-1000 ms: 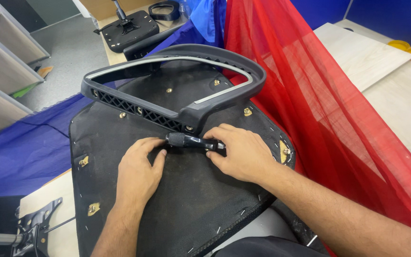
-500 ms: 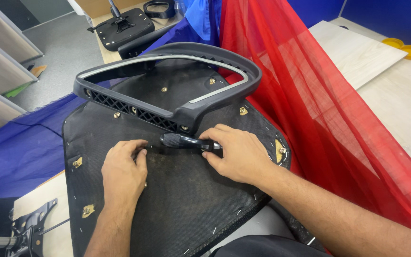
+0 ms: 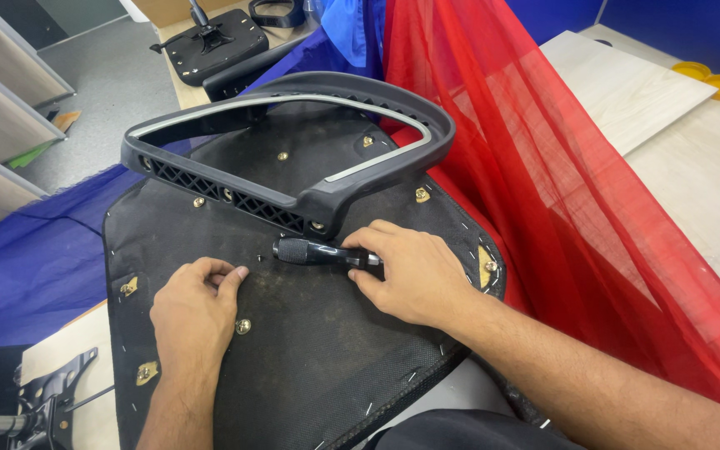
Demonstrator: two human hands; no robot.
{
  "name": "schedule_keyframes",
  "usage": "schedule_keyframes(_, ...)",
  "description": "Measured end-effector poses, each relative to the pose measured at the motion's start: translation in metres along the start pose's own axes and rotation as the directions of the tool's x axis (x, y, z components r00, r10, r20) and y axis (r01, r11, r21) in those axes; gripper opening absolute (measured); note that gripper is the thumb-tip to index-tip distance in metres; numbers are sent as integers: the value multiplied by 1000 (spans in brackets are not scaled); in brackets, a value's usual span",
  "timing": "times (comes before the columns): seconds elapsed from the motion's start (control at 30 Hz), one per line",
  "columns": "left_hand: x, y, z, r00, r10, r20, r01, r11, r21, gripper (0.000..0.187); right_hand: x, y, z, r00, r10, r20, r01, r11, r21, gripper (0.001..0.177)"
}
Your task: The person aligns a black plastic chair frame onto an upholstered seat and uses a screwdriver to fasten multiple screws into the frame's mounting holes. The person continues to tighten screws around the perimeter of the frame to secure it to the seat.
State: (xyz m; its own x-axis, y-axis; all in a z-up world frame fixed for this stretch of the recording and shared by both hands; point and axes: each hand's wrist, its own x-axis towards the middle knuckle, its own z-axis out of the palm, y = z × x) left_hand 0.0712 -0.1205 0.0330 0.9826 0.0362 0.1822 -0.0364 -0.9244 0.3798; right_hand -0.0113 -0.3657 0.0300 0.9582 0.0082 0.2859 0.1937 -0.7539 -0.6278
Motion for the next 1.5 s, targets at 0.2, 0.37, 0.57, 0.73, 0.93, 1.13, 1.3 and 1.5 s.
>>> schedule_keyframes(0.2,1,-5,0,993,-114,-11,112,986,-120,24,2,0,-1,1000,-10,10,10,1000,0,30)
schedule_keyframes(0.37,-1,-9,0,990,-133,-52,123,979,-165,25,2,0,-1,999,12,37,-12,1000,3,31)
schedule_keyframes(0.57,-3,-12,0,989,-72,-130,40,971,-238,23,1,0,-1,999,6,42,-6,1000,5,32)
schedule_keyframes(0.73,-6,-10,-3,987,-86,-135,45,958,-284,19,0,0,-2,999,0,41,-1,1000,6,31)
schedule_keyframes(0.93,-12,-7,-6,986,-106,-126,63,951,-302,18,0,0,-2,999,-1,39,1,1000,12,30)
schedule_keyframes(1.13,-17,-9,-7,984,-70,-163,18,955,-297,18,-1,-1,-3,999,3,42,-4,1000,21,30)
schedule_keyframes(1.3,-23,-12,-8,966,48,-254,-135,931,-338,21,-2,1,-3,999,-48,16,48,999,16,30)
schedule_keyframes(1.5,-34,-26,-5,980,-64,-190,-12,928,-372,20,-2,-1,0,999,-27,45,29,999,-46,26)
